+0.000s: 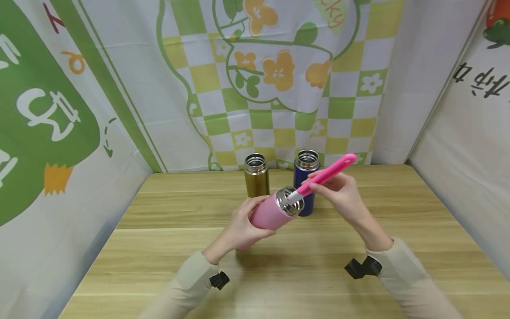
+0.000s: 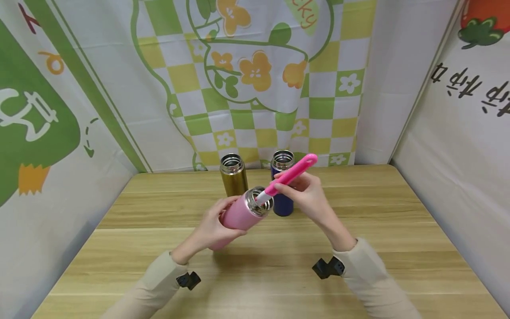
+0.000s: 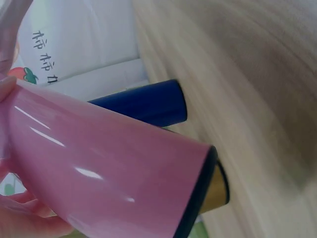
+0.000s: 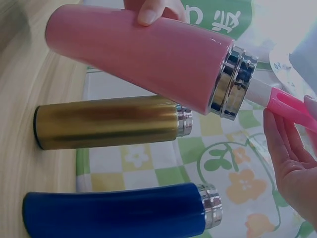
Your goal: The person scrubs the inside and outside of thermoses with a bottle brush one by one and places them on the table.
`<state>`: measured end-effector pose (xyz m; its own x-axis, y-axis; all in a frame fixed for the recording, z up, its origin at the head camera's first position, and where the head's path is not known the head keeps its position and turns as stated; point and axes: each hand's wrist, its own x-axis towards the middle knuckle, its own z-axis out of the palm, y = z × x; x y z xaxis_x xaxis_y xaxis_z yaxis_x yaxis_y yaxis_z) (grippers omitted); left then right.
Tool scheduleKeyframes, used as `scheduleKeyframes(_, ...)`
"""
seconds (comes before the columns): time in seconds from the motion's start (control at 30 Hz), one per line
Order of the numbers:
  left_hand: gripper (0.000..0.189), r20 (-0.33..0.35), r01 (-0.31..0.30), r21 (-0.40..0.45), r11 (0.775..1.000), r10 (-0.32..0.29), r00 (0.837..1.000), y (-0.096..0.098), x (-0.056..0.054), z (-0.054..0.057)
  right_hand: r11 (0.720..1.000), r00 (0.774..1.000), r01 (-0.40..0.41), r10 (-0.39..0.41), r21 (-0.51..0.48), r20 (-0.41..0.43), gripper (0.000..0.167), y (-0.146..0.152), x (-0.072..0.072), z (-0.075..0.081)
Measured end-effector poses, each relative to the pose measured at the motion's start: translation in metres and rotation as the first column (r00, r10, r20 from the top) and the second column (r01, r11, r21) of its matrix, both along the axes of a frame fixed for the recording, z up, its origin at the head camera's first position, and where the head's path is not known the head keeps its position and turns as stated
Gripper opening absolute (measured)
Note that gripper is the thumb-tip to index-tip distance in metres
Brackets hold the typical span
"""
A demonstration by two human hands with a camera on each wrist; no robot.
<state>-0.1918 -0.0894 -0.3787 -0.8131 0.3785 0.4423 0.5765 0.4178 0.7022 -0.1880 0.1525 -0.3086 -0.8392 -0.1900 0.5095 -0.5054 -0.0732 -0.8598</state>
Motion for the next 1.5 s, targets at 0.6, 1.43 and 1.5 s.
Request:
scheduleKeyframes(0.6,0.075,-0.128,0.018,-0.148,0.989,-0.037,0.991,-0.014,0.008,0.009,0.940,0.985,-0.114,0.148,-0.322,0.086,0.028,0.024,-0.027,-0.097)
scheduleKeyframes(1.43,0.073,-0.270,0.018,-0.203,0.979,-0.073,0.960,-0.024,0.016,0.009,0.869,0.995,0.059,-0.011,-0.491,0.100,0.034,0.086,-0.086,-0.197)
scheduleKeyframes(1.5,0.073,-0.277,0.018,-0.208,0.978,-0.077,0.958,-0.024,0.016,0.010,0.873,0.995,0.065,-0.020,-0.483,0.097,0.033,0.088,-0.084,-0.193)
